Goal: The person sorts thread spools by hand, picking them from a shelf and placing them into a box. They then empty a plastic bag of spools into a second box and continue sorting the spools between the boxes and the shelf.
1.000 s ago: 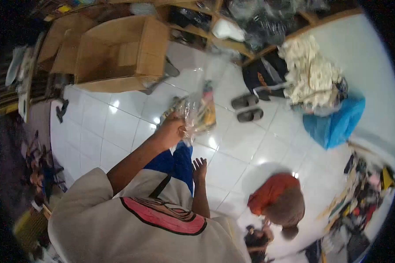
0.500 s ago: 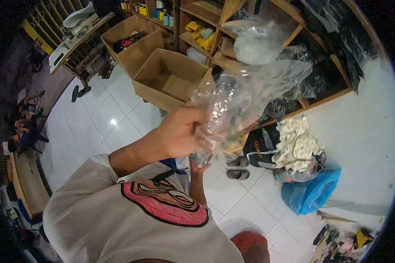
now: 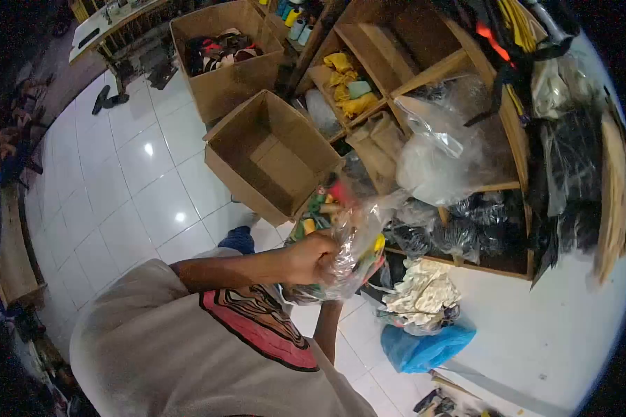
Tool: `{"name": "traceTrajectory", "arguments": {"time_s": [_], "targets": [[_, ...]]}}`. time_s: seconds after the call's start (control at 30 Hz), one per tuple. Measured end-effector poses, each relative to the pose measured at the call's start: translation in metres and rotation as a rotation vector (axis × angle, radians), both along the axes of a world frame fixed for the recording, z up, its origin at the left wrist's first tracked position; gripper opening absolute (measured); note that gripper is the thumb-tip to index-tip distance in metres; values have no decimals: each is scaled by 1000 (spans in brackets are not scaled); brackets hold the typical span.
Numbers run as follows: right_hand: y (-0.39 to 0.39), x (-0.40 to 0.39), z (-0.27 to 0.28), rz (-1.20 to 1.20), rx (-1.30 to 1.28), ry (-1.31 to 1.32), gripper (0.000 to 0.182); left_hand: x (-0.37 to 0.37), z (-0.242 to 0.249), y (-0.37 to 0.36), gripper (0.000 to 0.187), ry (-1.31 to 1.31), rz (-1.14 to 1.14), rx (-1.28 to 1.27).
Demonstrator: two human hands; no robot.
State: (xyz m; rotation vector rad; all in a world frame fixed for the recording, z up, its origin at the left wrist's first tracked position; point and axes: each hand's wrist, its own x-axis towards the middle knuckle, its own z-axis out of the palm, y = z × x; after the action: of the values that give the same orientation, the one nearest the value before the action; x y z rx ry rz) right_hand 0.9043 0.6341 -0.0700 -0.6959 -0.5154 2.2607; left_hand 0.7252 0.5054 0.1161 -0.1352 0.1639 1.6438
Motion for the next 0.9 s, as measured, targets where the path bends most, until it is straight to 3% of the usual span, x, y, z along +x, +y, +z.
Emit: {"name": "traceTrajectory", "arguments": {"time_s": [0.07, 0.13, 0.2, 0.23, 0.3, 0.37, 0.47, 0.53, 0.57, 0.73, 0.83, 0.9], "targets": [[7, -22, -3, 24, -3, -46, 47, -28, -15, -1, 12, -17, 27, 87], [12, -42, -3, 46, -11, -95, 46, -56, -3, -2, 11, 240, 36, -37], [17, -60, -4, 67, -21, -140, 45, -62, -13, 1, 11, 178, 37, 81], [18, -70, -5, 79, -23, -156, 45, -64, -23, 2, 10, -15, 42, 259], [23, -88, -6, 111, -25, -179, 44, -64, -10, 4, 7, -74, 118, -166], [24, -103, -9, 137, -29, -193, 43, -68, -56, 12, 6, -206, 148, 192], [25, -116, -12, 172, -44, -235, 42, -87, -88, 20, 11, -230, 195, 386], [25, -123, -13, 185, -52, -253, 41, -102, -70, 9, 12, -171, 228, 239], [25, -125, -14, 195, -50, -266, 41, -106, -52, 4, 12, -102, 231, -65], [25, -132, -19, 228, -66, -315, 39, -106, -100, 19, 17, -205, 263, 295], [25, -131, -22, 225, -73, -341, 38, -107, -86, 20, 17, -120, 273, -112], [24, -130, -25, 221, -81, -356, 38, -106, -100, 21, 18, -214, 241, 67]]}}
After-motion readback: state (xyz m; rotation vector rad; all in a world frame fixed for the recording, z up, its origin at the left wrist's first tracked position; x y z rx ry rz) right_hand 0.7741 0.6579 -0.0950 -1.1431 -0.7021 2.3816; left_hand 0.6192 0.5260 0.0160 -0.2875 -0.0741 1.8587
